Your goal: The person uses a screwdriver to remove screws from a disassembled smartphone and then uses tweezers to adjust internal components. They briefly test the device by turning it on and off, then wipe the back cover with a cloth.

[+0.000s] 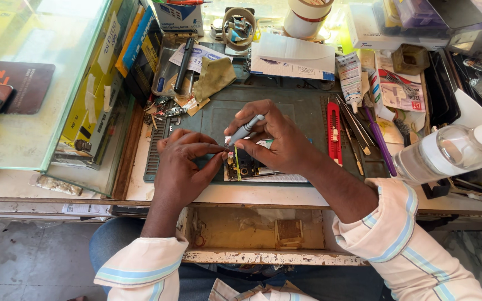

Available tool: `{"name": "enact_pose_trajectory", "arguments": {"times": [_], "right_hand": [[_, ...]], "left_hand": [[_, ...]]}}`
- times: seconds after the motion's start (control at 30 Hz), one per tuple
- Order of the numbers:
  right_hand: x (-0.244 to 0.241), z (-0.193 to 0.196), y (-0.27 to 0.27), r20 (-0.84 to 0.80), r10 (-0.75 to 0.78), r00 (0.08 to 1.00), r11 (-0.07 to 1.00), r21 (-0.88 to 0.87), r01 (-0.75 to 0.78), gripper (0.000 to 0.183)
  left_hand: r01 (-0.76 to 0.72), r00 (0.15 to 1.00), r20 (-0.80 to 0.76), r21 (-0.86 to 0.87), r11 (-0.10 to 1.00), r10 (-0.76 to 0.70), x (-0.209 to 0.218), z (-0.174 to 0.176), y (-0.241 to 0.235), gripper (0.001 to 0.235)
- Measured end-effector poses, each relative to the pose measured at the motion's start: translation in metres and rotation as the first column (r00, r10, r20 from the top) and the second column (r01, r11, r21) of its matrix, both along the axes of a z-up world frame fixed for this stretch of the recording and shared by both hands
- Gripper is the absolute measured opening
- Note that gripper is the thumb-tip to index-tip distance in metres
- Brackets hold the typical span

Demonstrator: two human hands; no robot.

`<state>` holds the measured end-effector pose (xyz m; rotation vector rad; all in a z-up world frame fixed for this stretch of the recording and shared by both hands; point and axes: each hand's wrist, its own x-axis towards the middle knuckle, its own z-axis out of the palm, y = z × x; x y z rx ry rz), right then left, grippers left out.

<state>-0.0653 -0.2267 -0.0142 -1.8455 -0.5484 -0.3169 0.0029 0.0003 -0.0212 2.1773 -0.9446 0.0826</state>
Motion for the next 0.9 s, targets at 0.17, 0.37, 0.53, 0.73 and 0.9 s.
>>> {"name": "enact_pose_trajectory", "arguments": {"times": [0.17, 0.37, 0.53, 0.73, 0.9], "right_hand": [[-0.001, -0.001, 0.001, 0.012, -0.024, 1.0, 1.0, -0.012, 0.024, 0.047], [-0.003, 0.002, -0.004, 0.011, -0.037, 0.999, 0.999, 0.023, 0.036, 0.049], [-0.006, 0.007, -0.011, 0.003, -0.085, 0.996, 0.996, 0.041, 0.085, 0.055], [-0.01, 0.012, -0.011, 0.086, -0.036, 0.996, 0.994, -0.104, 0.045, 0.049], [-0.015, 0.013, -0.007, 0.055, -0.042, 0.998, 0.982, -0.182, 0.051, 0.045]], "left_hand": [[0.003, 1.0, -0.011, -0.008, 1.0, -0.003, 0.0, -0.001, 0.001, 0.016], [0.023, 1.0, 0.001, -0.049, 0.999, -0.023, -0.002, 0.001, 0.002, 0.029], [0.125, 0.992, -0.005, -0.022, 0.992, -0.125, -0.003, 0.007, 0.006, 0.083], [0.1, 0.995, 0.007, 0.194, 0.976, -0.104, -0.004, 0.012, -0.001, 0.107], [0.118, 0.993, -0.037, 0.224, 0.967, -0.112, -0.005, 0.012, -0.001, 0.098]]}}
